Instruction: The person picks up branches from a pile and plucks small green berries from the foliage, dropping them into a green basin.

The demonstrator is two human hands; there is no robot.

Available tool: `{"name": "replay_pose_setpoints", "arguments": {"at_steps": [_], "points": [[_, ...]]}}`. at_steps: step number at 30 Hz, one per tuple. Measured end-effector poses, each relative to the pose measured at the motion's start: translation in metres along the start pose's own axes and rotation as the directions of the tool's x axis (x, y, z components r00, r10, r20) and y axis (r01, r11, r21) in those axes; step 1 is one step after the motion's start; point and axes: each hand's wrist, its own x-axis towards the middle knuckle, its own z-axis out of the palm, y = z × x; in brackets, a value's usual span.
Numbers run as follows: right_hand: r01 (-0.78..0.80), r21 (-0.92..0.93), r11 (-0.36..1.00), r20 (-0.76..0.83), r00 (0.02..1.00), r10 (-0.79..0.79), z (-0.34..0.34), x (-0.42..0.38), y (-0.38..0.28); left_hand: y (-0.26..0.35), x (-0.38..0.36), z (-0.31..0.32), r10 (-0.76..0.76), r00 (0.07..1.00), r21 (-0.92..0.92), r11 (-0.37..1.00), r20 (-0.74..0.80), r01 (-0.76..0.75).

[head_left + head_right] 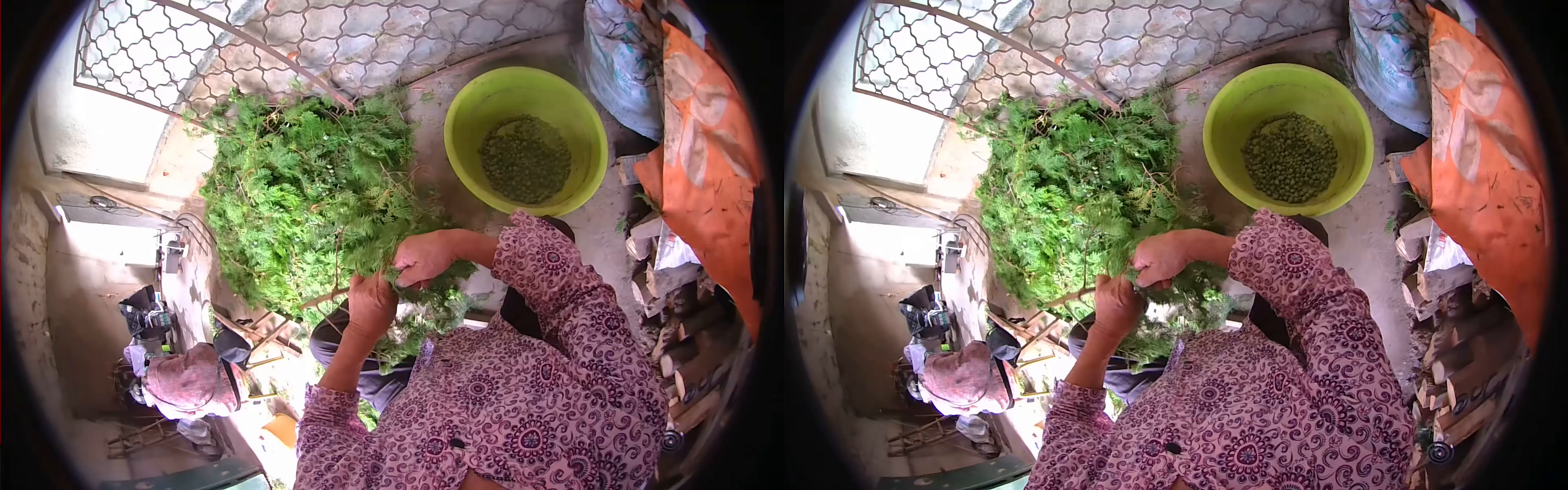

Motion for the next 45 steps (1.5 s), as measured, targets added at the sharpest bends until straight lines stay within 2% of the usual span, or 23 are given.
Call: {"name": "replay_pose_setpoints", "arguments": {"at_steps": [5, 9, 12, 15, 16, 17, 18, 19, 21, 22, 25, 27, 29, 32, 34, 35, 37, 38, 40, 41, 43, 44, 45], "points": [[-0.029, -0.021, 0.999, -0.015, 0.999, 0.029, -0.003, 0.000, 0.000, 0.005, -0.012, 0.002, -0.062, 0.995, -0.071, 0.996, -0.077, 0.057], [-0.018, 0.061, 0.998, -0.031, 0.999, 0.020, -0.007, -0.002, 0.003, 0.010, -0.010, -0.003, 0.109, 0.989, -0.025, 0.993, -0.096, -0.112], [-0.015, 0.085, 0.996, -0.076, 0.997, 0.021, -0.005, 0.000, 0.008, 0.011, -0.019, 0.002, 0.073, 0.997, -0.020, 0.997, -0.005, -0.073], [-0.070, 0.042, 0.997, -0.184, 0.980, 0.077, -0.009, -0.005, 0.006, 0.016, -0.021, -0.005, 0.007, 0.995, -0.096, 0.995, -0.099, -0.016], [-0.067, 0.042, 0.997, -0.186, 0.980, 0.074, -0.009, -0.002, 0.014, 0.021, -0.021, -0.008, -0.173, 0.976, -0.307, 0.943, -0.132, 0.126], [0.058, -0.119, 0.991, -0.194, 0.978, -0.080, -0.007, 0.006, 0.028, 0.023, -0.023, -0.010, -0.350, 0.928, -0.505, 0.828, -0.125, 0.244], [0.177, -0.278, 0.944, -0.178, 0.956, -0.231, -0.008, 0.007, 0.025, 0.023, -0.023, -0.010, -0.395, 0.910, -0.682, 0.701, -0.129, 0.208], [0.178, -0.279, 0.944, -0.179, 0.956, -0.233, -0.005, 0.007, 0.023, 0.025, -0.022, -0.011, -0.393, 0.910, -0.681, 0.703, -0.129, 0.207], [-0.039, 0.195, 0.980, -0.087, 0.995, 0.057, 0.005, 0.003, 0.009, 0.033, -0.018, -0.014, -0.660, 0.751, -0.960, 0.190, 0.029, 0.204], [-0.001, 0.213, 0.977, -0.088, 0.996, 0.020, 0.007, 0.001, 0.003, 0.031, -0.021, -0.013, -0.721, 0.685, -0.968, 0.083, 0.107, 0.239], [-0.021, 0.208, 0.978, -0.070, 0.997, 0.037, 0.009, 0.006, 0.004, 0.039, -0.016, -0.022, -0.651, 0.756, -0.963, 0.155, 0.067, 0.219], [-0.054, 0.148, 0.988, -0.070, 0.995, 0.064, 0.008, 0.004, 0.002, 0.042, -0.014, -0.015, -0.682, 0.727, -0.967, 0.120, 0.082, 0.223], [-0.086, 0.088, 0.992, -0.073, 0.993, 0.093, 0.008, 0.002, 0.000, 0.040, -0.019, -0.009, -0.665, 0.723, -0.970, -0.006, 0.186, 0.244], [0.018, 0.083, 0.996, -0.124, 0.992, -0.007, 0.012, 0.007, 0.007, 0.046, -0.015, -0.016, -0.619, 0.760, -0.975, -0.050, 0.200, 0.216], [0.211, -0.268, 0.940, -0.273, 0.919, -0.284, 0.017, 0.018, 0.025, 0.050, -0.010, -0.015, -0.597, 0.781, -0.981, -0.058, 0.182, 0.184], [0.212, -0.270, 0.939, -0.273, 0.919, -0.286, 0.018, 0.019, 0.028, 0.051, -0.009, -0.014, -0.648, 0.736, -0.976, -0.054, 0.195, 0.211], [-0.044, -0.377, 0.925, -0.204, 0.978, -0.037, 0.016, 0.016, 0.014, 0.052, -0.007, -0.013, -0.696, 0.688, -0.970, -0.050, 0.203, 0.236], [-0.043, -0.379, 0.925, -0.204, 0.978, -0.038, 0.012, 0.011, 0.007, 0.052, -0.006, -0.014, -0.729, 0.664, -0.970, 0.002, 0.166, 0.244], [0.004, -0.161, 0.987, -0.068, 0.998, -0.015, 0.000, 0.000, -0.007, 0.050, -0.008, -0.014, -0.759, 0.639, -0.966, 0.056, 0.122, 0.251], [0.005, -0.165, 0.986, -0.068, 0.998, -0.016, -0.005, -0.004, -0.006, 0.046, -0.011, -0.013, -0.756, 0.645, -0.958, 0.091, 0.112, 0.273], [0.056, 0.024, 0.998, -0.300, 0.953, -0.047, -0.016, -0.014, -0.004, 0.039, -0.019, -0.009, -0.746, 0.660, -0.937, 0.160, 0.092, 0.312], [0.030, 0.037, 0.999, -0.388, 0.922, -0.013, -0.023, -0.018, -0.006, 0.037, -0.024, -0.007, -0.744, 0.647, -0.937, 0.085, 0.166, 0.338], [0.108, 0.113, 0.988, -0.482, 0.875, -0.040, -0.026, -0.017, -0.002, 0.041, -0.020, -0.012, -0.743, 0.649, -0.938, 0.088, 0.161, 0.334]]}}
